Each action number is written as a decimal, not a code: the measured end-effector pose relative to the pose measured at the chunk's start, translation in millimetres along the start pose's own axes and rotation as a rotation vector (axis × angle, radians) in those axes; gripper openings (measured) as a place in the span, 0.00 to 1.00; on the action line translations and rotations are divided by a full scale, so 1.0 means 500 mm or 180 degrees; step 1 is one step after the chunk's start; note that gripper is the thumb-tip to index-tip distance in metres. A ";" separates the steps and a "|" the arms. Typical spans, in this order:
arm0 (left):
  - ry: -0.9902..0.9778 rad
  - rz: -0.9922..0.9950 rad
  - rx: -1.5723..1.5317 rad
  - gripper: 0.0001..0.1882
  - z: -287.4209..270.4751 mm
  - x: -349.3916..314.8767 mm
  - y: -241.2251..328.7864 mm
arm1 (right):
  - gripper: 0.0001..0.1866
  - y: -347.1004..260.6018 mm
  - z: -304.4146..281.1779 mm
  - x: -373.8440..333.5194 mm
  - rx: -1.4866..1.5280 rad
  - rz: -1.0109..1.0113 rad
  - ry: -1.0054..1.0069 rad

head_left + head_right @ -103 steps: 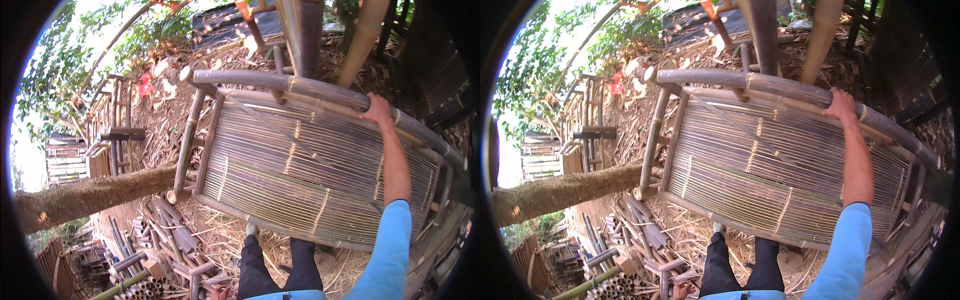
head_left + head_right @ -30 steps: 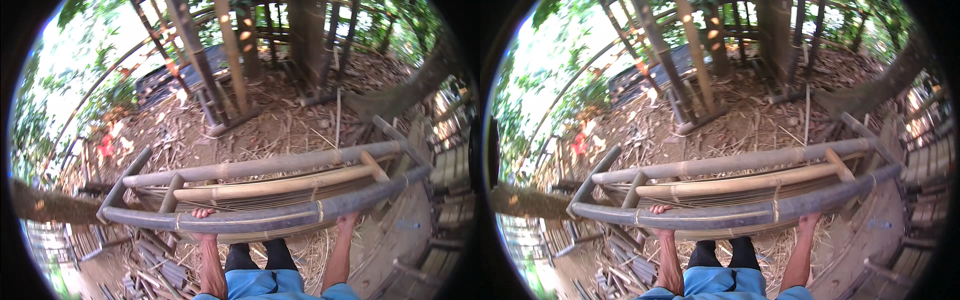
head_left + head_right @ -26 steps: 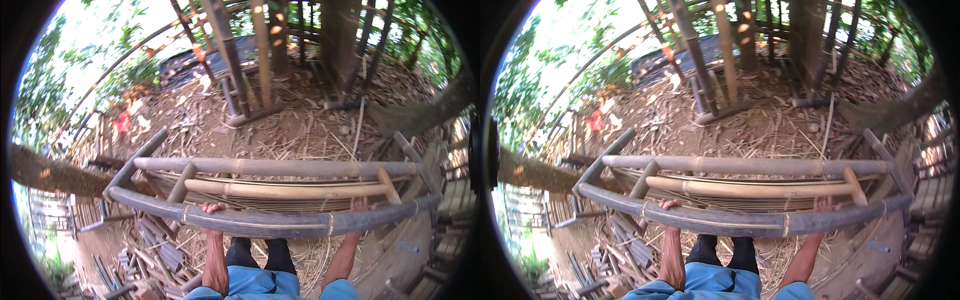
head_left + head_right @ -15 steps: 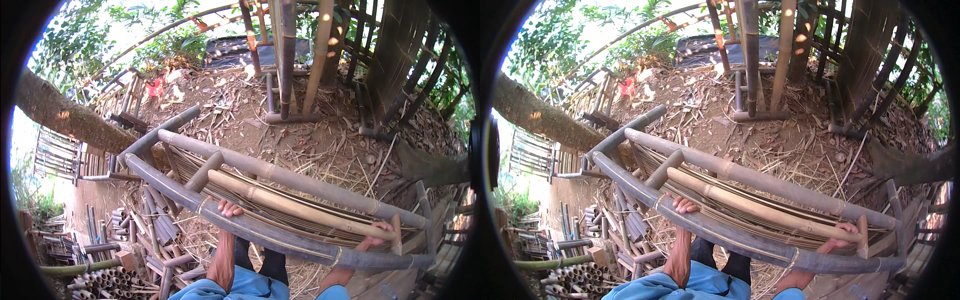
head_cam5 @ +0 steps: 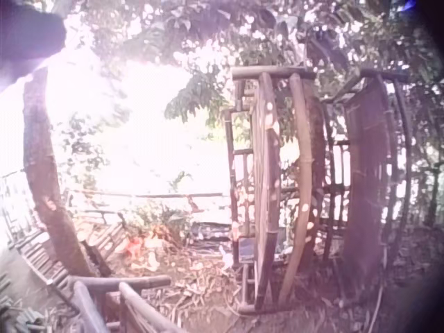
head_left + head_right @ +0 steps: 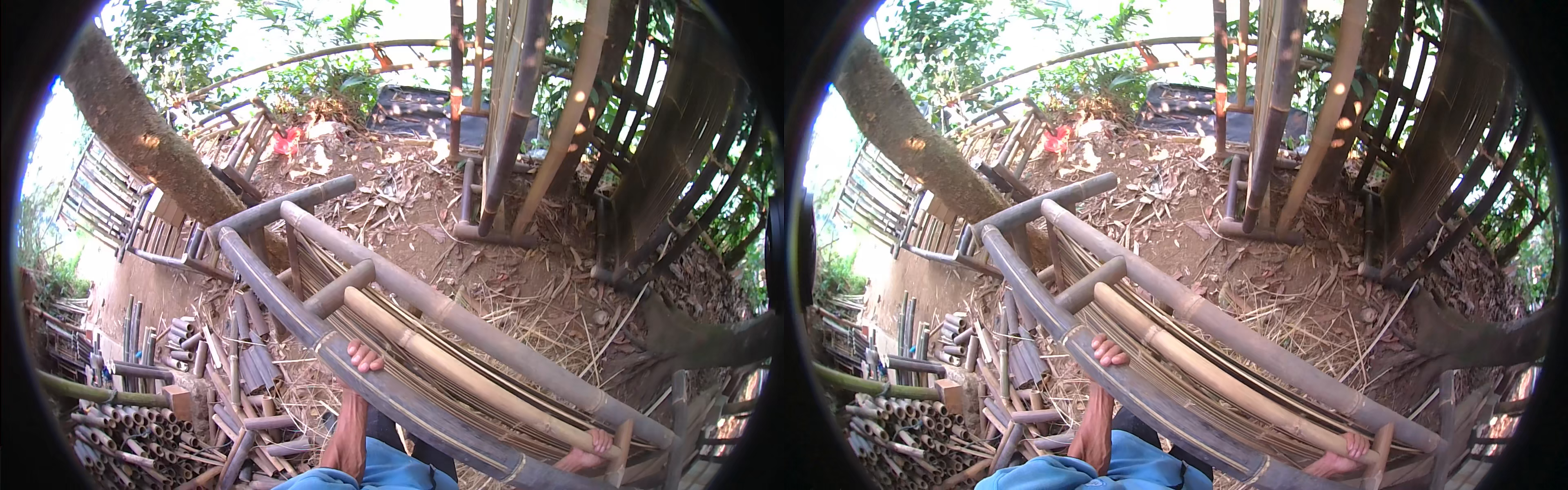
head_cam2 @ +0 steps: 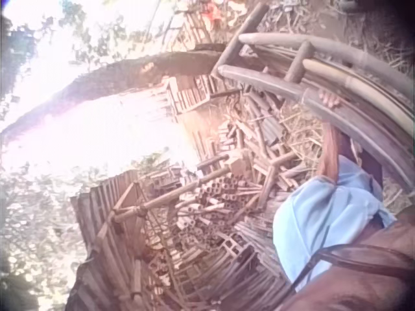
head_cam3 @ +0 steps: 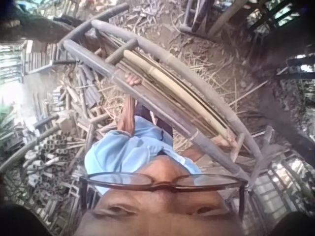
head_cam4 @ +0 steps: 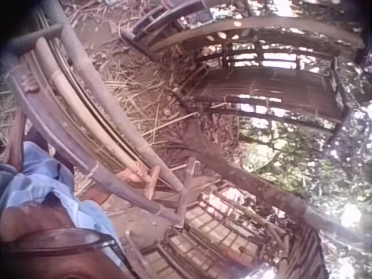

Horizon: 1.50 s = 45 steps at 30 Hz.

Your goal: The person whittles bamboo pieces with a knife, arranges them onto a bamboo frame, and then gathers and carries a bundle of straw away from the work area.

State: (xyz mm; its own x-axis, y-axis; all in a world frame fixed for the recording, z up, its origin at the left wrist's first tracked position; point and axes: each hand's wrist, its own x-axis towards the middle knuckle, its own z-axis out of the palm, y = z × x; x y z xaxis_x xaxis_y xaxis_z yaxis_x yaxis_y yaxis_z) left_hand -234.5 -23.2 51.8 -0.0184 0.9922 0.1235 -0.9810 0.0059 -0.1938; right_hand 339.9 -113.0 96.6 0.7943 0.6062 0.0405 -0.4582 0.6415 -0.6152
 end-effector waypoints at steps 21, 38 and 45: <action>-0.0243 0.0322 0.0321 0.43 0.323 0.318 0.000 | 0.09 -0.096 0.312 -0.146 -0.0423 -0.0656 -0.0888; 0.0478 0.0032 -0.0229 0.35 0.113 0.784 0.389 | 0.13 0.209 0.806 -0.349 -0.0375 -0.1003 -0.1864; 0.0391 0.0420 0.0733 0.32 0.054 0.933 0.558 | 0.14 0.431 1.116 -0.398 -0.0221 -0.0822 -0.2808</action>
State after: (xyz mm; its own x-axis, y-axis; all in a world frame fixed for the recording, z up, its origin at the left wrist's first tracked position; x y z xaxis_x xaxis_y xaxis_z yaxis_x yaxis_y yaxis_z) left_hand -522.1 437.9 81.6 -0.1391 0.9902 -0.0097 -0.9899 -0.1388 0.0274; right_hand -139.5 166.8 395.1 0.2635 0.6052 0.7512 -0.2614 0.7944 -0.5483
